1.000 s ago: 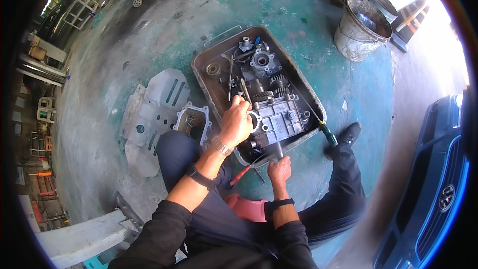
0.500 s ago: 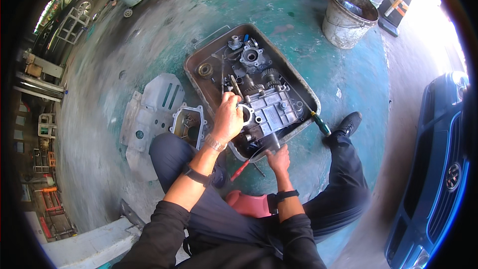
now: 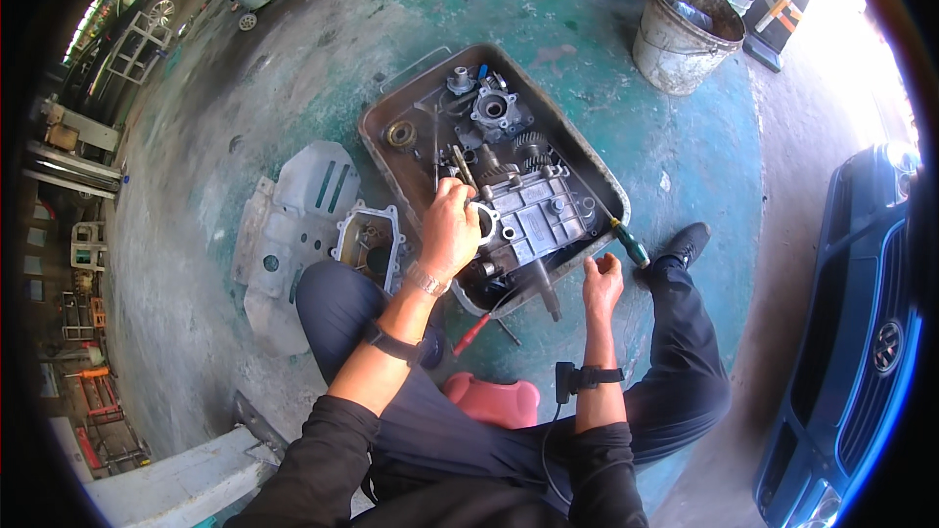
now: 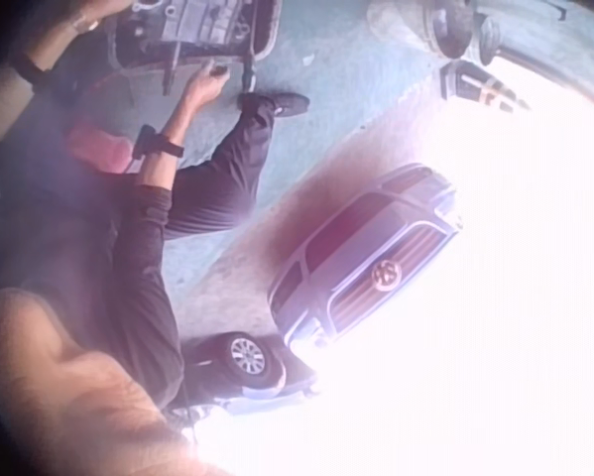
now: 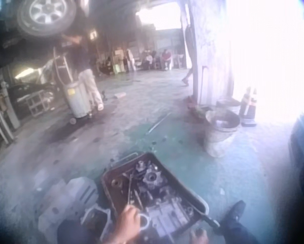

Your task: The person sits on the floor and uses a screwdriver to remove a bolt from a disassembled engine block. They then use a socket wrench to loosen and remove another bolt from the same engine component.

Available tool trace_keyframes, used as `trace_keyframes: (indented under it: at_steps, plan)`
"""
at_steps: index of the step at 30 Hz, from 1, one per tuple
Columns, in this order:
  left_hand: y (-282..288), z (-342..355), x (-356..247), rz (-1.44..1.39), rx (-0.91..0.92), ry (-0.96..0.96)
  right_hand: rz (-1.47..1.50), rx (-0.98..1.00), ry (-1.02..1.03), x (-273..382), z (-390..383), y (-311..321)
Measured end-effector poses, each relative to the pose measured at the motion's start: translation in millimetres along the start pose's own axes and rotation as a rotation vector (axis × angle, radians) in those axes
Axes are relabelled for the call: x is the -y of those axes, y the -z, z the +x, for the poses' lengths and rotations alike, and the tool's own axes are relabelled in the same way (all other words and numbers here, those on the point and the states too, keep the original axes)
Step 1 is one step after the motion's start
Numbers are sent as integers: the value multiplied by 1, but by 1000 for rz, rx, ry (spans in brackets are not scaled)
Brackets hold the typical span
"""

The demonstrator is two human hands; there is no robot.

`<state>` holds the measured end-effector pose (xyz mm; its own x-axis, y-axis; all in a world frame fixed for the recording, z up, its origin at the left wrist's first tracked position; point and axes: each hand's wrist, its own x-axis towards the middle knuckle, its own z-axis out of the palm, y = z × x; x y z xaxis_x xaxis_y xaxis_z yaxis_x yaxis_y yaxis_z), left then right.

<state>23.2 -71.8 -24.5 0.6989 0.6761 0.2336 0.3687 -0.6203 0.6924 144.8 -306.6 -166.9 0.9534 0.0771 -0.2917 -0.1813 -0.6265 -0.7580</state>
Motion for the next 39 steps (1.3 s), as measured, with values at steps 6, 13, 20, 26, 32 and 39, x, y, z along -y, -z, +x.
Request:
trace_keyframes:
  at_steps: [6, 13, 20, 26, 32, 39]
  plan:
    - [1, 1, -1, 17, -1, 16, -138, 87, -77, -15, -34, -31]
    - [1, 3, 0, 23, 14, 34, -94, 105, -69, -11, -39, -40]
    - [-1, 4, 3, 7, -24, 23, -185, 147, -181, -32, -46, -40]
    - [-5, 7, 17, -89, -96, 44, -155, 232, -205, -53, -51, -55]
    - [-6, 5, 28, -392, -120, 357, -205, 241, -200, -57, -54, -58]
    - [-9, 11, 37, -450, -219, 392, -225, 213, -192, -52, -55, -61]
